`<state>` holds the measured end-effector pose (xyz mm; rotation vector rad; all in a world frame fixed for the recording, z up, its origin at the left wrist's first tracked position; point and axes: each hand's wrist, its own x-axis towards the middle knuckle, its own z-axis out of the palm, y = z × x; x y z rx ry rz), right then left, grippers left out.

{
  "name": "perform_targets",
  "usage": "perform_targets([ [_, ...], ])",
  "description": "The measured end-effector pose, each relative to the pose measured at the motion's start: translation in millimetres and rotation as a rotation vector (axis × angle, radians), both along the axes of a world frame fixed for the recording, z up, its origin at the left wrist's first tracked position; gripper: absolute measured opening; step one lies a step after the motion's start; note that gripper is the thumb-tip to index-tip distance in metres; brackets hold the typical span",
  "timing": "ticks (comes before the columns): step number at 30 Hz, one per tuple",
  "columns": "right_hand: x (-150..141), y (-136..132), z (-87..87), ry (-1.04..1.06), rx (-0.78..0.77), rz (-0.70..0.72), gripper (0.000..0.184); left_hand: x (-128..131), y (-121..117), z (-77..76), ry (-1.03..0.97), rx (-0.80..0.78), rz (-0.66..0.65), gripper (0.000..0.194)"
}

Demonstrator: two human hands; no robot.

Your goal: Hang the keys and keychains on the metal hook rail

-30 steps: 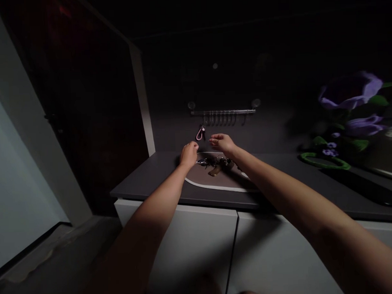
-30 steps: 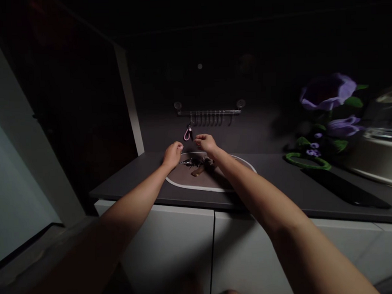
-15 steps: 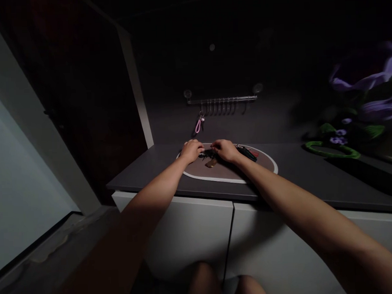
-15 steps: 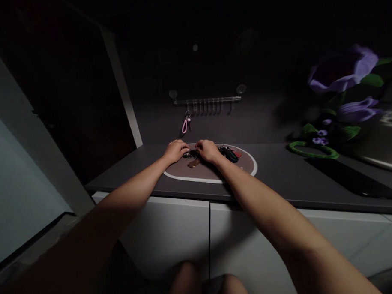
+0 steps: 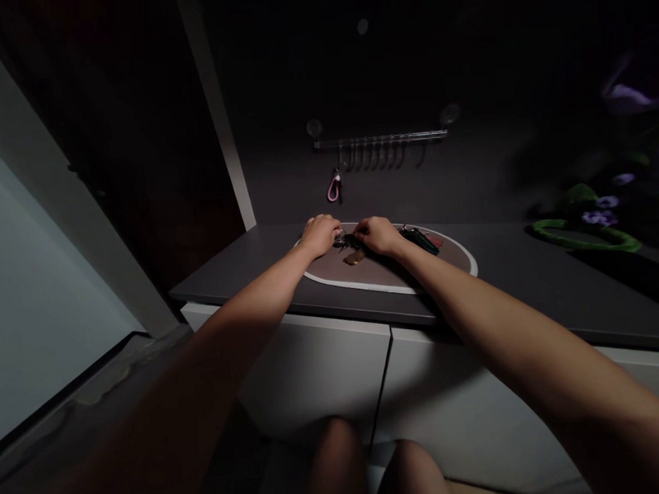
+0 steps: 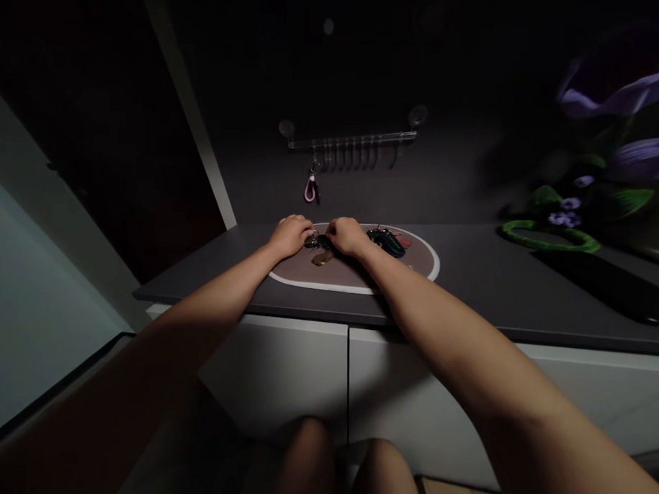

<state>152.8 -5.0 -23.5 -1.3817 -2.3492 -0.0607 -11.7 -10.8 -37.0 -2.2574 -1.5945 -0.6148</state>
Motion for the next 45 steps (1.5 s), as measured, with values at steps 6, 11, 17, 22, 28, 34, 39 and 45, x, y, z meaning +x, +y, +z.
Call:
perform_targets([
  [6, -1.7, -2.6, 1.8, 0.033, -0.021, -0.003, 0.022, -2.4, -2.2, 3.5, -0.114, 0.066, -0.087, 0.02],
  [11, -1.7, -0.7, 1.1, 0.184, -0.043, 0.004, 0.016, -0.8, -3.0, 6.0, -0.332, 0.069, -0.2, 0.017],
  [17, -2.4, 6.5, -1.9, 0.576, -0.124, 0.153, 0.016, 2.1, -3.7, 8.3, -0.668, 0.001, -0.301, 0.01],
  [22, -4.7, 8.0, -2.7, 0.832, -0.239, 0.273, 0.016, 4.2, 0.6, 5.0, -0.951, -0.133, -0.396, 0.007],
  [28, -4.5, 7.0, -1.1, 0.884, -0.232, 0.291, 0.016, 5.9, 0.8, 3.1, -1.152, -0.258, -0.476, 0.006],
  [34, -3.1, 4.0, 0.3, 0.871, -0.269, 0.31, 0.022, 5.2, 2.9, 2.5, -1.209, -0.3, -0.489, 0.008],
  [39, -3.1, 3.7, 0.8, 0.83, -0.215, 0.313, 0.023, 5.5, 4.8, 1.4, -1.207, -0.293, -0.491, 0.012],
  [45, -3.3, 6.7, -0.9, 0.811, -0.139, 0.324, 0.02, 7.6, 1.6, 3.0, -1.174, -0.273, -0.459, 0.014],
])
